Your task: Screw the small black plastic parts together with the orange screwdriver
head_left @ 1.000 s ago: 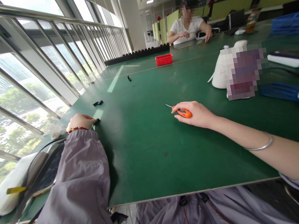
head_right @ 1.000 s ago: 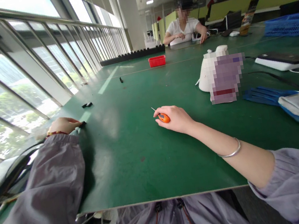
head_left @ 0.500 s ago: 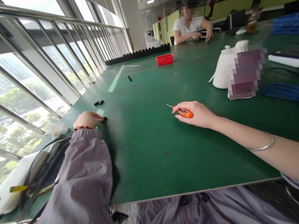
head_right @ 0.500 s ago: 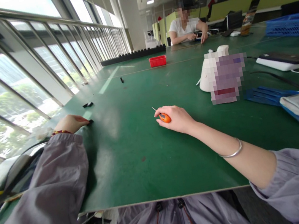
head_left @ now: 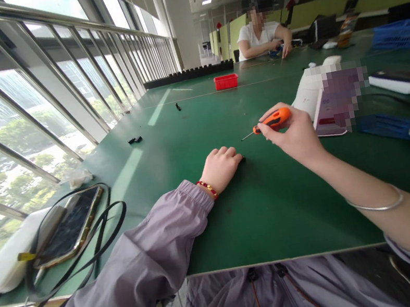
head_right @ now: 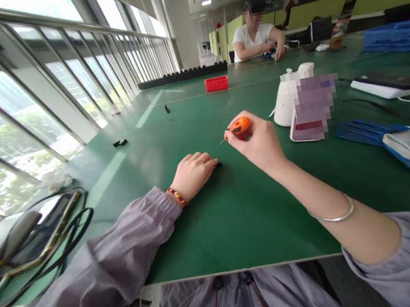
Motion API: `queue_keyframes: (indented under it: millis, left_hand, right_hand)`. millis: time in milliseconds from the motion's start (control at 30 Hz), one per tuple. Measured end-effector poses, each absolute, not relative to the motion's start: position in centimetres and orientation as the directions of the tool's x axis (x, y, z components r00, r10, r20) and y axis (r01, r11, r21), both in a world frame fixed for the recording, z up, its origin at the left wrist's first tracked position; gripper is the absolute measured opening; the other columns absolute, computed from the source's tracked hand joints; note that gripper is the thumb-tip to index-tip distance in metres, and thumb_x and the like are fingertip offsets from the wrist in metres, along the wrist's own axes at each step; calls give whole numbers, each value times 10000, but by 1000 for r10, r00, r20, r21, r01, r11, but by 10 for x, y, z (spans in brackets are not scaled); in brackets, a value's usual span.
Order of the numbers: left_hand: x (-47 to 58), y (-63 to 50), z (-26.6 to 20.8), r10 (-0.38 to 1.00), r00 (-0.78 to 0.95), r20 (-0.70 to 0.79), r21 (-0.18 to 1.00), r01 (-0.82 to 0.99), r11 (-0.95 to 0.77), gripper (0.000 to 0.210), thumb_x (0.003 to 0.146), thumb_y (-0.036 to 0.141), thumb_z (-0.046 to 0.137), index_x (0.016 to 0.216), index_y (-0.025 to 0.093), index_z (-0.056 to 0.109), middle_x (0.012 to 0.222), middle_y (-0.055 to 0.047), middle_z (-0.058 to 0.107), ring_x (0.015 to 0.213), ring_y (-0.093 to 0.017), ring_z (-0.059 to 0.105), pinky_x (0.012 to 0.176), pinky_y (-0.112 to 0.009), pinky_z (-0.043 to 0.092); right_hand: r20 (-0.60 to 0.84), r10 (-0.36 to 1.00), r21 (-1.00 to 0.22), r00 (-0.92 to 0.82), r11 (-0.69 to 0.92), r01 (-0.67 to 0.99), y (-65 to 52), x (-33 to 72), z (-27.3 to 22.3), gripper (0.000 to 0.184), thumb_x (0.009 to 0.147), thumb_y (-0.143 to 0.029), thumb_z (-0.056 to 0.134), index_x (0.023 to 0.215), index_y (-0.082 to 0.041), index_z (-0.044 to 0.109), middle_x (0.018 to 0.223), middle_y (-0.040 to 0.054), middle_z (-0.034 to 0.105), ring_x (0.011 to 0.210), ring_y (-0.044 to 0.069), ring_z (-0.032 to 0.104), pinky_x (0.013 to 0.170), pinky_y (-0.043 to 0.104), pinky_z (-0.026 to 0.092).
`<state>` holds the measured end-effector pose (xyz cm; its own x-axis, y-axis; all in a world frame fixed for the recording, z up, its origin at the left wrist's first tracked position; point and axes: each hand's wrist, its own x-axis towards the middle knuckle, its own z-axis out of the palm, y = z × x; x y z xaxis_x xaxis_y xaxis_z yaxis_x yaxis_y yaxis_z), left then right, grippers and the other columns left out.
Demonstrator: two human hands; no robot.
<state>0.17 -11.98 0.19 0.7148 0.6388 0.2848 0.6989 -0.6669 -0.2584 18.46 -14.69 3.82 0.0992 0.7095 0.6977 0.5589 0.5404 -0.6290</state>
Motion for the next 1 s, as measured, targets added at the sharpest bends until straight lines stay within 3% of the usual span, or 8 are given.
queue_keyframes:
  millis: [167, 433, 767, 1000]
  left_hand:
    - [6, -126, 1, 598, 748, 288, -291, 664, -689, 263, 954, 225, 404, 1016, 197, 658, 932, -55, 644, 851, -179, 564, 687, -318, 360]
    - [-1, -124, 1, 619, 730, 289, -190, 678, -710, 265, 944, 235, 424, 1095, 234, 642, 1003, -25, 650, 881, -155, 575, 723, -290, 391]
    - [-1, -125, 3, 624, 736, 262, -157, 670, -725, 302, 933, 208, 398, 1120, 225, 634, 1027, -46, 642, 908, -166, 572, 759, -286, 412]
    - [-2, -126, 5, 630, 735, 252, -139, 671, -728, 323, 936, 208, 380, 1138, 225, 632, 1036, -50, 638, 920, -169, 568, 770, -285, 423]
  right_hand:
    - [698, 692, -673, 187, 543, 503, -142, 190, 38, 187, 733, -357, 674, 664, -243, 543, 622, 9, 587, 546, 172, 581, 506, 315, 474]
    - [763, 635, -596, 121, 618, 513, -145, 189, 36, 194, 752, -357, 660, 724, -242, 506, 713, 13, 571, 603, 164, 566, 524, 319, 487]
    - [695, 715, -630, 74, 556, 542, -151, 188, 39, 209, 769, -391, 627, 742, -247, 478, 720, 17, 575, 614, 183, 603, 554, 336, 501]
    - [727, 681, -598, 89, 565, 568, -149, 190, 38, 209, 767, -406, 621, 733, -252, 484, 719, 29, 565, 660, 189, 576, 582, 346, 500]
